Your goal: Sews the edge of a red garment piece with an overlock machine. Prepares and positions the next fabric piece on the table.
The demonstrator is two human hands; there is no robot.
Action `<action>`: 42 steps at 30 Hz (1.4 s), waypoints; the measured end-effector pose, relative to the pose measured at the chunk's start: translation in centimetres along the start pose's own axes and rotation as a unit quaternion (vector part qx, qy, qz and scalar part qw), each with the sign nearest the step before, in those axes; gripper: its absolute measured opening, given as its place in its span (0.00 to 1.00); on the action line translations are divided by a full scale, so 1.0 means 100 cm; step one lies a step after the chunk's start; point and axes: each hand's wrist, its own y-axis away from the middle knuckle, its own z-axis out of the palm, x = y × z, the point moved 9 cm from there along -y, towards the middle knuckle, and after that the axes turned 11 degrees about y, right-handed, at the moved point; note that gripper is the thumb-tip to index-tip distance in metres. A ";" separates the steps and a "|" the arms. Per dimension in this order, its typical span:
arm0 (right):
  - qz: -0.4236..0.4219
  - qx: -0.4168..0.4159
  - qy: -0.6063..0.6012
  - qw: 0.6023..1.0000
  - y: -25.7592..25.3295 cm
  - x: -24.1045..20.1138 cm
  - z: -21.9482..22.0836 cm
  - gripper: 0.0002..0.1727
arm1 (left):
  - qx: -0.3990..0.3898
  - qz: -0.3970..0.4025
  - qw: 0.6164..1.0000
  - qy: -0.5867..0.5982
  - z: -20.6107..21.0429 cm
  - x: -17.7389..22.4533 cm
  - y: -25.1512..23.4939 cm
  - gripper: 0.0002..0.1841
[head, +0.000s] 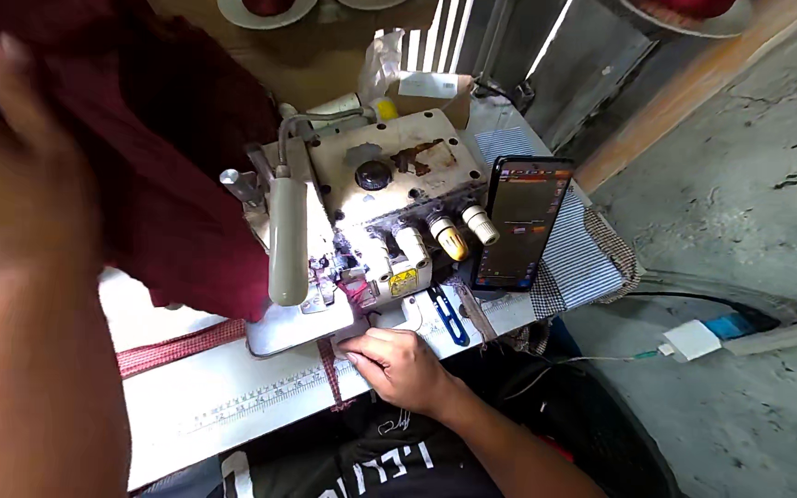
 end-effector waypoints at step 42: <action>0.246 0.146 0.326 0.901 0.046 0.041 -0.120 0.49 | -0.163 -0.130 0.973 0.099 -0.025 0.002 0.288 0.21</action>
